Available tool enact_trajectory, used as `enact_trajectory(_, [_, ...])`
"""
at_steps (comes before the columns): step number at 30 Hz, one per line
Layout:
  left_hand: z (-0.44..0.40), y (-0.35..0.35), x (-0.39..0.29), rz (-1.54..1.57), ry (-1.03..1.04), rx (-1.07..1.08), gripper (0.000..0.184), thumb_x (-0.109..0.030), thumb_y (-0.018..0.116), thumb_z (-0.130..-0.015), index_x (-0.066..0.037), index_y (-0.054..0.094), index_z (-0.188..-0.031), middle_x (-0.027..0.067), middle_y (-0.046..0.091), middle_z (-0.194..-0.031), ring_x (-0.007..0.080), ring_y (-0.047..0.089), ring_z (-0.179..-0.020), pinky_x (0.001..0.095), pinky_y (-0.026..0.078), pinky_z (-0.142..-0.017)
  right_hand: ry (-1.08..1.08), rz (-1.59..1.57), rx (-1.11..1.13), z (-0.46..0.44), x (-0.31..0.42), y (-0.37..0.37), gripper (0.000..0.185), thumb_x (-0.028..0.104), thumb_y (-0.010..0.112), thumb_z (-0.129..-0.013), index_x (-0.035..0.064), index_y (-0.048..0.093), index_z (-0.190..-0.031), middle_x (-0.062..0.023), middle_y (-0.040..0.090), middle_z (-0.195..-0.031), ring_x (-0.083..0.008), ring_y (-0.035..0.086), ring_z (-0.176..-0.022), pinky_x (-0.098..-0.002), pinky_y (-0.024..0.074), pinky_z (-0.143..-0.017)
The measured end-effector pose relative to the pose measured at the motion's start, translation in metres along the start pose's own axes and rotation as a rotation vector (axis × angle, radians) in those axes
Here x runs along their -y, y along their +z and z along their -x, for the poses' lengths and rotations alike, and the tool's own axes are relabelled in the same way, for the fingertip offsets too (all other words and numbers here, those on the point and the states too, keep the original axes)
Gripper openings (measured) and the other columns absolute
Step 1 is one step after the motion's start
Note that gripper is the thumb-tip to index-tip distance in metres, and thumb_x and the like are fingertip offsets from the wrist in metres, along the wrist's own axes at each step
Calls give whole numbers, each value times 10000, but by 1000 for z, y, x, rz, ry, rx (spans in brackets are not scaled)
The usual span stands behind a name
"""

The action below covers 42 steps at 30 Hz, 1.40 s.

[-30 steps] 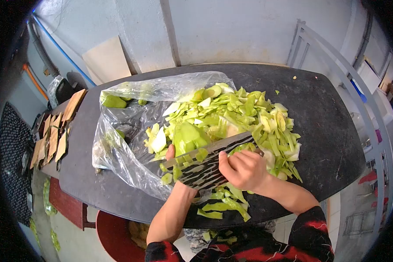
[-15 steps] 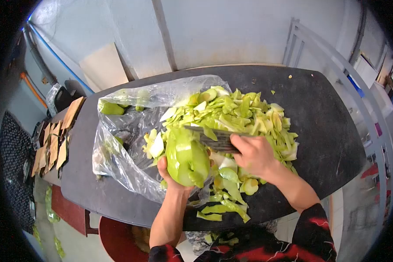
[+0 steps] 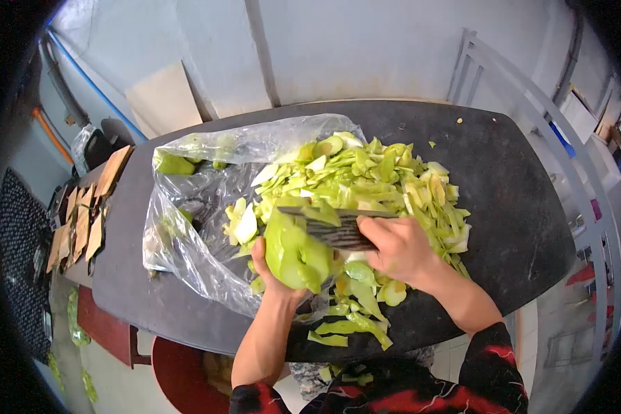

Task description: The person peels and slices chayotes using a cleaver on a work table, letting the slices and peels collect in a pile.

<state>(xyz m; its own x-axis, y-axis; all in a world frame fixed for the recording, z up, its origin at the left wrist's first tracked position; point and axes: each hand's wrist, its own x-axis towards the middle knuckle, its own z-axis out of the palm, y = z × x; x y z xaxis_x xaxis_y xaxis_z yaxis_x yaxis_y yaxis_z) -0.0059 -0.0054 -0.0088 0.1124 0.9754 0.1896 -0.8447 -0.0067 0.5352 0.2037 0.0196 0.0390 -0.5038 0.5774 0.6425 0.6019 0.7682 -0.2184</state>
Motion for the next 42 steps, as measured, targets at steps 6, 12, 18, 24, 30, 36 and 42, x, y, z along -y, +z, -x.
enact_trajectory(6, [-12, 4, -10, 116, 7, -237, 702, -644, 452, -914, -125, 493, -1384, 99, 540, -1378, 293, 547, -1204, 482, 405, -1066, -94, 1, 9, 4, 2, -1, 437, 32, 694, -594, -52, 637, -1019, -122, 643, -728, -292, 668, -650, -367, 541, -573])
enact_trajectory(12, [-12, 8, -9, 233, -52, -327, 668, -621, 450, -931, -106, 539, -1346, 104, 567, -1347, 309, 536, -1214, 494, 397, -1062, -231, 182, -56, 3, 4, 11, 288, 33, 622, -685, -36, 646, -963, -33, 547, -633, -188, 584, -533, -307, 470, -487])
enact_trajectory(18, [-9, 1, -4, 96, -50, -407, 638, -548, 551, -871, -100, 548, -1326, 139, 605, -1282, 329, 587, -1134, 487, 459, -1000, -331, 226, -152, 5, 8, 20, 256, 31, 616, -732, -52, 647, -973, -3, 489, -598, -142, 533, -513, -267, 424, -466])
enact_trajectory(24, [-7, 8, -4, 105, -28, -366, 592, -474, 602, -845, -88, 549, -1290, 136, 636, -1196, 309, 623, -1065, 460, 504, -948, -362, 166, -154, 7, 10, 22, 402, 28, 636, -715, -117, 606, -1088, -82, 534, -612, -216, 537, -505, -310, 411, -452])
enact_trajectory(30, [-11, 4, 3, 204, -31, -276, 565, -433, 606, -853, -59, 542, -1272, 139, 651, -1151, 297, 639, -1038, 434, 528, -923, -388, 216, -134, 7, 13, 21, 315, -34, 611, -764, -107, 614, -1069, -50, 527, -612, -169, 529, -509, -287, 404, -449])
enact_trajectory(36, [-9, -2, 10, 93, -11, -344, 589, -468, 622, -847, -69, 542, -1272, 126, 647, -1156, 277, 638, -1024, 408, 525, -926, -408, 308, -166, 10, 17, 21, 209, 51, 617, -769, -30, 639, -960, -4, 526, -633, -125, 541, -552, -256, 422, -490])
enact_trajectory(42, [-9, 11, 11, 99, 15, -401, 614, -543, 567, -862, -85, 551, -1271, 133, 637, -1177, 281, 624, -1054, 416, 514, -936, -399, 312, -141, 12, 19, 24, 204, 64, 610, -772, -13, 640, -959, -2, 526, -632, -124, 544, -557, -252, 423, -488])
